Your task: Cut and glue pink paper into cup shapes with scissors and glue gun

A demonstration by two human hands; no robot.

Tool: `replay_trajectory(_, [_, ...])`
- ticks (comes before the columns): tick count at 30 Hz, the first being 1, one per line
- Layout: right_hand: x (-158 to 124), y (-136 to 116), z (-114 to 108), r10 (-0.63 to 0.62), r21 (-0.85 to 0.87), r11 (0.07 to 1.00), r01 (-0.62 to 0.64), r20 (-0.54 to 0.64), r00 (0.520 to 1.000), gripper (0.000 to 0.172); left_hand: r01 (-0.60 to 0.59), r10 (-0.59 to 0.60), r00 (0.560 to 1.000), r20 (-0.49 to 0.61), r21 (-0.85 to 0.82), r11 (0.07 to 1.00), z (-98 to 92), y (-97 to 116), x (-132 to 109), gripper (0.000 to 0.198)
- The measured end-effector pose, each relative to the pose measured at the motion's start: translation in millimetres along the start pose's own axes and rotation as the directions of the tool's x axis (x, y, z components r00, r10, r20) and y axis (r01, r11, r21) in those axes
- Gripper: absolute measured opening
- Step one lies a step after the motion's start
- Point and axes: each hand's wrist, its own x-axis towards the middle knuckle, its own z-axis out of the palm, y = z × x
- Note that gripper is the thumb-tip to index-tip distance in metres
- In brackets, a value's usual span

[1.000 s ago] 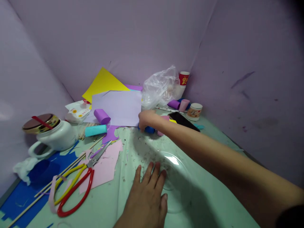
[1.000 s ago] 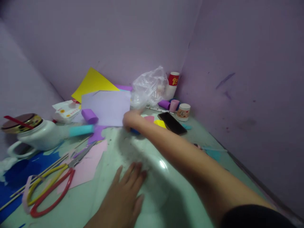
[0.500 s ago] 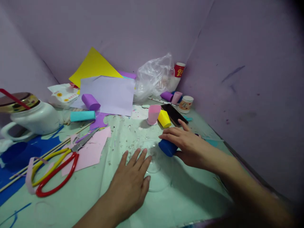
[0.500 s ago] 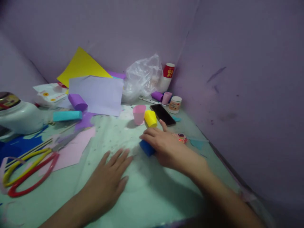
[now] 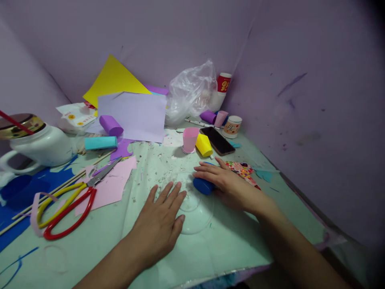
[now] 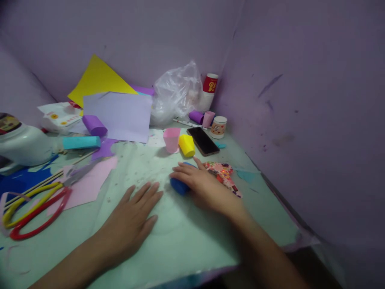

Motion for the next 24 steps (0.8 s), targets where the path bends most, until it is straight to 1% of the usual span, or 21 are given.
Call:
replay_trajectory(3, [0.7,-0.9,0.6,0.005,-0.01,1.0,-0.005,-0.018,1.0,0.064,0.005,-0.005,1.0,0.025,0.0,1.0,-3.2,1.2,-0.2,0.051])
replay_trajectory(7, [0.9,2.2,1.1,0.011,-0.015,1.0,-0.011,-0.033,0.999,0.069,0.013,-0.012,0.998,0.059,-0.002,1.0,-5.6,1.7,0.6,0.052])
replay_trajectory(11, [-0.4,6.6,6.6,0.005,0.039,0.999,-0.004,-0.019,1.0,0.072,0.015,-0.015,0.998,0.062,0.002,1.0,-4.3,0.9,1.6,0.052])
replay_trajectory(14, [-2.2,7.2,10.4,0.01,0.084,0.996,-0.008,-0.022,1.0,0.071,0.023,-0.023,0.996,0.081,-0.001,1.0,-5.4,1.9,2.4,0.053])
replay_trajectory(17, [-3.4,4.3,8.7,0.023,0.109,0.994,-0.024,0.003,1.0,0.07,0.04,-0.038,0.991,0.124,-0.014,0.999,-8.9,3.7,3.7,0.053])
replay_trajectory(20, [-2.9,-0.1,2.8,0.025,0.109,0.994,-0.031,0.054,0.998,0.076,0.051,-0.047,0.987,0.151,-0.021,0.999,-11.8,4.3,4.3,0.054])
replay_trajectory(21, [-2.4,-1.3,1.0,0.02,0.11,0.994,-0.028,0.066,0.998,0.075,0.052,-0.048,0.987,0.15,-0.02,0.998,-12.2,4.1,4.3,0.054])
replay_trajectory(24, [-0.9,-3.1,-1.4,0.009,0.106,0.994,-0.016,0.064,0.998,0.064,0.046,-0.043,0.99,0.135,-0.019,0.999,-12.2,2.9,3.5,0.053])
